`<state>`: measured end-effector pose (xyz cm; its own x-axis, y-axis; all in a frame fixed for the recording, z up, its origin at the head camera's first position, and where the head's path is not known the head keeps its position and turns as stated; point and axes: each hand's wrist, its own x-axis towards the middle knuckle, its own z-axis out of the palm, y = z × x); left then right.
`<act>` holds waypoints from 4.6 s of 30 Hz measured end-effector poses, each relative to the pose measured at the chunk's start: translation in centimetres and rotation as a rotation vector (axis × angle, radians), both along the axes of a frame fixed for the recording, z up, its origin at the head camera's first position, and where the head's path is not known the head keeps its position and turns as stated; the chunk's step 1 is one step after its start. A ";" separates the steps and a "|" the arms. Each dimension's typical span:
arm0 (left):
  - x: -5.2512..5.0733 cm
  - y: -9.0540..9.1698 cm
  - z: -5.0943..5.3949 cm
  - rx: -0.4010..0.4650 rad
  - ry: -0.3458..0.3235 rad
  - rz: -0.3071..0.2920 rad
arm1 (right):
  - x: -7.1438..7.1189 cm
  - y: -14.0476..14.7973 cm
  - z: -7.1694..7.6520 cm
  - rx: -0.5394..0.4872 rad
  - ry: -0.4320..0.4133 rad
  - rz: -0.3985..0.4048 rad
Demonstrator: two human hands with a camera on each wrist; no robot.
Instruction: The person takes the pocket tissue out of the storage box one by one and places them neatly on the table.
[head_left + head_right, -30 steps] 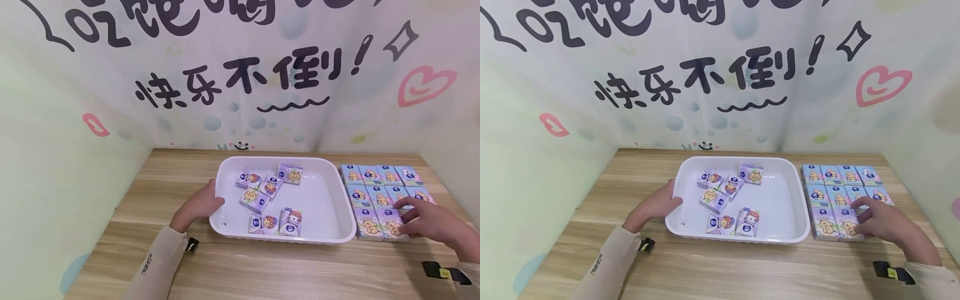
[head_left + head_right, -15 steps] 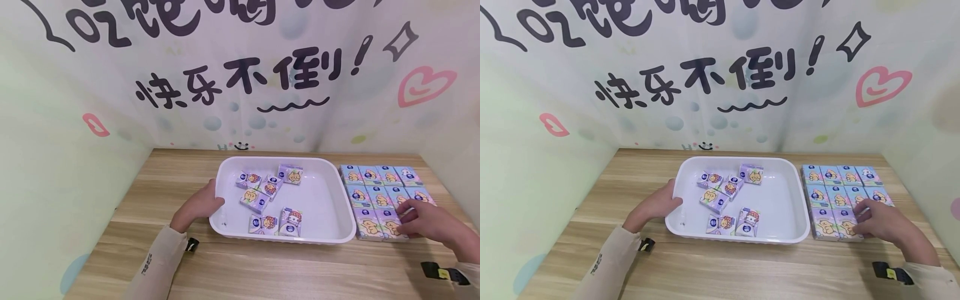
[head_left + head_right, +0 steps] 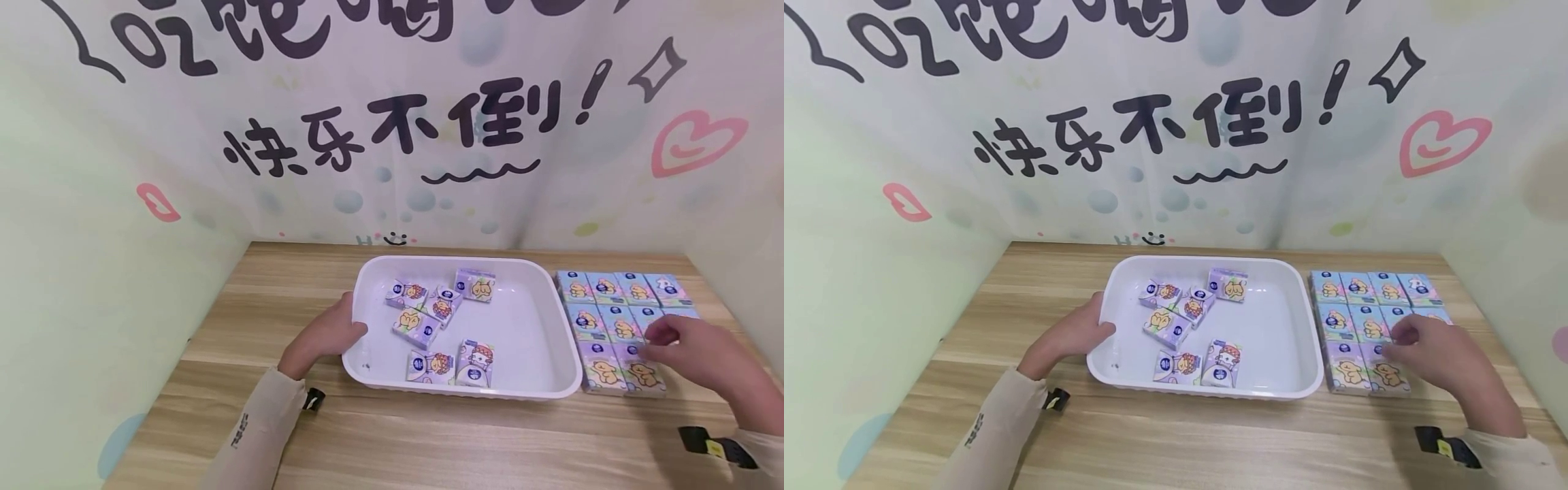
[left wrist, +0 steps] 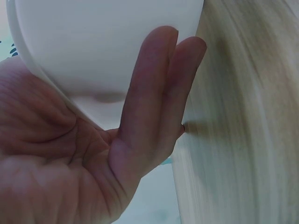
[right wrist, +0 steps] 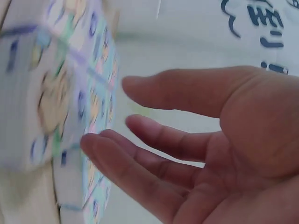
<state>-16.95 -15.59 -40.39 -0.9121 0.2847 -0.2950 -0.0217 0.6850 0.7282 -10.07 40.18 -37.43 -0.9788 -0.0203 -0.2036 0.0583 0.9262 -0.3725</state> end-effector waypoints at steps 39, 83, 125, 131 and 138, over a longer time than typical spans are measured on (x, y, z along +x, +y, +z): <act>-0.3 -0.1 -0.4 -0.008 0.011 0.006 | -4.4 -21.6 4.3 0.045 -0.092 0.687; -0.1 0.0 0.0 0.020 0.019 -0.016 | -4.4 -22.9 2.6 0.148 -0.175 0.746; -0.1 -0.1 -0.2 0.033 0.016 -0.013 | -4.7 -14.4 4.4 -0.195 -0.010 0.513; -0.1 -0.2 -0.2 0.018 0.014 -0.007 | -4.3 -12.9 4.1 -0.223 0.002 0.484; -0.1 -0.2 -0.1 0.017 0.014 -0.013 | -3.5 -11.2 3.9 -0.267 0.025 0.435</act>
